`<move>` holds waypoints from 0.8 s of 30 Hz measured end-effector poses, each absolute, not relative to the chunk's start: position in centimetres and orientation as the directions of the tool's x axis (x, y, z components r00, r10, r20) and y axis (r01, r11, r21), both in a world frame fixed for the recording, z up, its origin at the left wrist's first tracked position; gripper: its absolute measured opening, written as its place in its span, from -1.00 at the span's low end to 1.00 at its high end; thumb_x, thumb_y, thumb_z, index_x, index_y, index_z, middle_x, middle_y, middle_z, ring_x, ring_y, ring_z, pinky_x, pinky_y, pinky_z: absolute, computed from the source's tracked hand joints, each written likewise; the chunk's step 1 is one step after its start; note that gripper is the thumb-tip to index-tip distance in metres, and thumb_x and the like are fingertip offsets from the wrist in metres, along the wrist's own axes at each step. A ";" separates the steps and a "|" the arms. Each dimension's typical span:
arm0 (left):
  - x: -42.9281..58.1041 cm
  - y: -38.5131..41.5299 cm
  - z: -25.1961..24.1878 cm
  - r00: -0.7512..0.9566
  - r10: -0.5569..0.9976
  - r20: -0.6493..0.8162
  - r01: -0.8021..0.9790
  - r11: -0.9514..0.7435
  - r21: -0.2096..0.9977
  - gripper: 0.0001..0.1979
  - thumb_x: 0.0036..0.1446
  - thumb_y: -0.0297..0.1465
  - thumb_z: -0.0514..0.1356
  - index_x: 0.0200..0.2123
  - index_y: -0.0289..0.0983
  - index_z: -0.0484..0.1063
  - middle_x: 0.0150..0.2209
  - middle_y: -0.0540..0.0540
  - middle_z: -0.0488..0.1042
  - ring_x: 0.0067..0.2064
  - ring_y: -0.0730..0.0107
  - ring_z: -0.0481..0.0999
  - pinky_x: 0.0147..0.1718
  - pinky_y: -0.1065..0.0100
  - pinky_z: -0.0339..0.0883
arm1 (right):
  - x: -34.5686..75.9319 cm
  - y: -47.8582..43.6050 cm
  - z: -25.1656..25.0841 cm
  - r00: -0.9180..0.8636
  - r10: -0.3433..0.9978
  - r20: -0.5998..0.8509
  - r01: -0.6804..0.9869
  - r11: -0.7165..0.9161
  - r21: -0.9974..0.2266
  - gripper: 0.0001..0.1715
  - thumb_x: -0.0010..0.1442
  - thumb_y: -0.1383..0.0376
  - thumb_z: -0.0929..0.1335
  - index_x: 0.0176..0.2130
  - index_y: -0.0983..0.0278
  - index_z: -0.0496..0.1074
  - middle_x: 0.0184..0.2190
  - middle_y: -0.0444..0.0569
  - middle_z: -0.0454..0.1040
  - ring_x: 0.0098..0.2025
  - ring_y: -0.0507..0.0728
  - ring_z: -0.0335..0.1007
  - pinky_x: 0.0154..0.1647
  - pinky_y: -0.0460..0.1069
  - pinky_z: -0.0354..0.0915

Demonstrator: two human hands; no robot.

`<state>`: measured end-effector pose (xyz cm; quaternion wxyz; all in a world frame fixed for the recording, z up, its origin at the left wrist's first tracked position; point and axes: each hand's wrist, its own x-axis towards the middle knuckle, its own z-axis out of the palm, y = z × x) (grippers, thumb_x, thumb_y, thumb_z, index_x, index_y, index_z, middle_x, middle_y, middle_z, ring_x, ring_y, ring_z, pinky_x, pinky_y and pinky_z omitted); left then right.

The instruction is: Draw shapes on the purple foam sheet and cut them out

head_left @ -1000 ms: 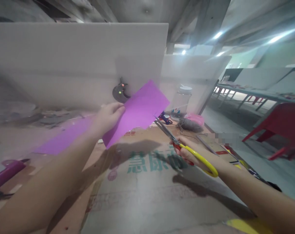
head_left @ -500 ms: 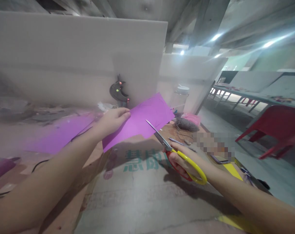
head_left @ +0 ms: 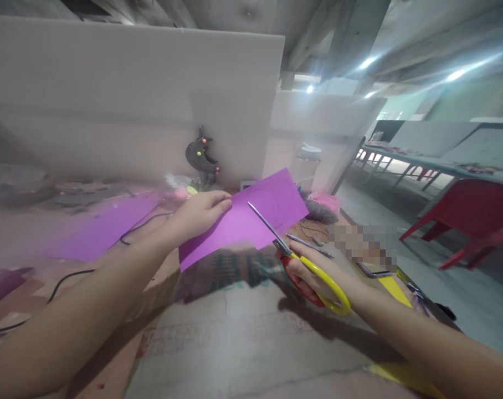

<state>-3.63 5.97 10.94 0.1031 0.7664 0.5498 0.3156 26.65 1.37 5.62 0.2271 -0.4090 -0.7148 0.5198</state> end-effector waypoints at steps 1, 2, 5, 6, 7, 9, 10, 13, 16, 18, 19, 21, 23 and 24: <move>-3.7 6.1 10.9 0.198 0.910 0.365 0.778 -0.372 0.506 -0.62 0.33 -0.10 0.01 -0.18 -0.18 0.53 -0.13 -0.09 0.65 -0.07 0.04 0.60 -0.11 0.15 0.38 | 26.6 1.4 5.4 -0.573 0.810 -0.122 0.344 0.103 -0.933 -0.40 0.30 -0.29 0.28 -0.16 0.16 0.18 -0.56 -0.30 0.20 -0.68 -0.06 0.02 -0.75 -0.15 0.06; -3.8 6.2 10.8 0.198 0.911 0.361 0.778 -0.371 0.507 -0.62 0.33 -0.10 0.00 -0.18 -0.18 0.53 -0.14 -0.10 0.65 -0.08 0.04 0.60 -0.11 0.15 0.38 | 26.6 1.5 5.2 -0.583 0.800 -0.141 0.341 0.084 -0.936 -0.40 0.31 -0.29 0.27 -0.14 0.15 0.17 -0.55 -0.31 0.19 -0.68 -0.06 0.01 -0.75 -0.15 0.06; -3.8 6.3 10.5 0.200 0.914 0.352 0.783 -0.365 0.504 -0.59 0.33 -0.08 0.01 -0.14 -0.18 0.56 -0.09 -0.11 0.65 -0.04 0.02 0.59 -0.05 0.11 0.39 | 26.7 1.5 5.4 -0.592 0.792 -0.151 0.384 0.112 -0.916 -0.38 0.32 -0.32 0.23 -0.13 0.15 0.15 -0.57 -0.30 0.17 -0.68 -0.05 0.03 -0.74 -0.14 0.05; -3.7 6.2 10.5 0.209 0.914 0.347 0.787 -0.368 0.495 -0.59 0.33 -0.09 0.01 -0.11 -0.17 0.56 -0.06 -0.11 0.65 -0.01 0.01 0.59 -0.01 0.10 0.39 | 26.7 1.5 5.6 -0.600 0.787 -0.143 0.403 0.142 -0.904 -0.36 0.32 -0.33 0.20 -0.12 0.16 0.15 -0.57 -0.30 0.17 -0.68 -0.05 0.04 -0.73 -0.13 0.05; -3.5 6.1 10.4 0.223 0.913 0.341 0.790 -0.374 0.485 -0.59 0.33 -0.09 0.02 -0.08 -0.17 0.57 -0.03 -0.11 0.64 0.01 0.00 0.58 0.01 0.09 0.39 | 26.8 1.4 5.9 -0.610 0.781 -0.130 0.414 0.175 -0.893 -0.35 0.33 -0.34 0.18 -0.12 0.16 0.14 -0.57 -0.29 0.18 -0.68 -0.04 0.05 -0.72 -0.12 0.05; -3.0 5.7 10.4 0.258 0.907 0.333 0.787 -0.397 0.471 -0.59 0.33 -0.12 0.02 -0.07 -0.17 0.59 -0.01 -0.11 0.64 0.02 0.02 0.58 0.04 0.11 0.40 | 26.8 1.2 6.3 -0.634 0.768 -0.093 0.408 0.230 -0.884 -0.34 0.34 -0.34 0.16 -0.10 0.18 0.14 -0.56 -0.27 0.19 -0.67 -0.04 0.07 -0.70 -0.10 0.07; -2.8 5.5 10.5 0.273 0.903 0.333 0.782 -0.410 0.470 -0.59 0.34 -0.13 0.01 -0.09 -0.17 0.59 -0.02 -0.11 0.64 0.00 0.04 0.59 0.04 0.14 0.40 | 26.8 1.2 6.4 -0.640 0.765 -0.077 0.395 0.240 -0.887 -0.34 0.34 -0.33 0.16 -0.09 0.18 0.14 -0.56 -0.27 0.19 -0.66 -0.03 0.07 -0.69 -0.10 0.08; -2.4 5.2 10.6 0.285 0.901 0.326 0.767 -0.419 0.487 -0.60 0.35 -0.15 0.00 -0.11 -0.19 0.59 -0.04 -0.11 0.64 -0.04 0.09 0.59 0.03 0.17 0.40 | 26.6 1.1 6.0 -0.621 0.781 -0.064 0.354 0.207 -0.912 -0.37 0.35 -0.29 0.21 -0.04 0.18 0.17 -0.57 -0.28 0.18 -0.67 -0.04 0.05 -0.71 -0.10 0.10; -2.4 5.3 10.7 0.295 0.906 0.304 0.758 -0.415 0.503 -0.59 0.36 -0.15 0.00 -0.08 -0.21 0.59 -0.04 -0.11 0.64 -0.05 0.11 0.59 0.02 0.17 0.41 | 26.4 1.1 5.3 -0.603 0.793 -0.093 0.323 0.136 -0.937 -0.33 0.31 -0.30 0.25 0.00 0.17 0.18 -0.57 -0.29 0.18 -0.67 -0.05 0.04 -0.75 -0.13 0.10; -2.4 5.4 10.5 0.298 0.909 0.290 0.762 -0.410 0.502 -0.58 0.36 -0.16 0.00 -0.05 -0.21 0.59 -0.05 -0.11 0.65 -0.05 0.11 0.59 0.03 0.17 0.41 | 26.3 1.1 5.3 -0.595 0.796 -0.109 0.340 0.127 -0.932 -0.29 0.28 -0.35 0.24 -0.04 0.19 0.18 -0.57 -0.29 0.20 -0.68 -0.06 0.05 -0.77 -0.15 0.09; -2.3 5.4 10.4 0.298 0.911 0.286 0.766 -0.407 0.498 -0.58 0.35 -0.17 0.00 -0.02 -0.20 0.59 -0.04 -0.10 0.65 -0.04 0.10 0.59 0.03 0.17 0.41 | 26.3 1.1 5.5 -0.590 0.800 -0.108 0.353 0.136 -0.926 -0.28 0.28 -0.36 0.23 -0.07 0.19 0.18 -0.58 -0.28 0.21 -0.69 -0.06 0.05 -0.77 -0.14 0.08; -2.0 5.3 10.0 0.308 0.912 0.271 0.773 -0.406 0.488 -0.58 0.35 -0.17 0.00 0.00 -0.16 0.59 -0.01 -0.09 0.65 0.00 0.08 0.59 0.02 0.18 0.41 | 26.4 1.1 6.0 -0.597 0.797 -0.094 0.376 0.175 -0.910 -0.29 0.29 -0.37 0.20 -0.16 0.20 0.20 -0.59 -0.25 0.23 -0.70 -0.05 0.06 -0.77 -0.13 0.08; -1.4 5.1 9.5 0.324 0.910 0.258 0.775 -0.412 0.479 -0.59 0.36 -0.17 0.00 -0.01 -0.15 0.58 0.02 -0.09 0.64 0.04 0.07 0.58 0.02 0.19 0.41 | 26.6 1.3 6.3 -0.628 0.774 -0.077 0.386 0.224 -0.895 -0.29 0.32 -0.37 0.15 -0.27 0.20 0.22 -0.62 -0.20 0.25 -0.70 -0.03 0.09 -0.76 -0.10 0.10; -1.1 4.9 9.3 0.333 0.909 0.251 0.779 -0.415 0.470 -0.59 0.36 -0.17 -0.01 -0.02 -0.16 0.58 0.02 -0.09 0.64 0.04 0.08 0.59 0.01 0.20 0.41 | 26.8 1.4 6.4 -0.648 0.757 -0.076 0.387 0.242 -0.890 -0.28 0.33 -0.36 0.12 -0.34 0.19 0.21 -0.65 -0.19 0.25 -0.71 -0.02 0.11 -0.75 -0.09 0.10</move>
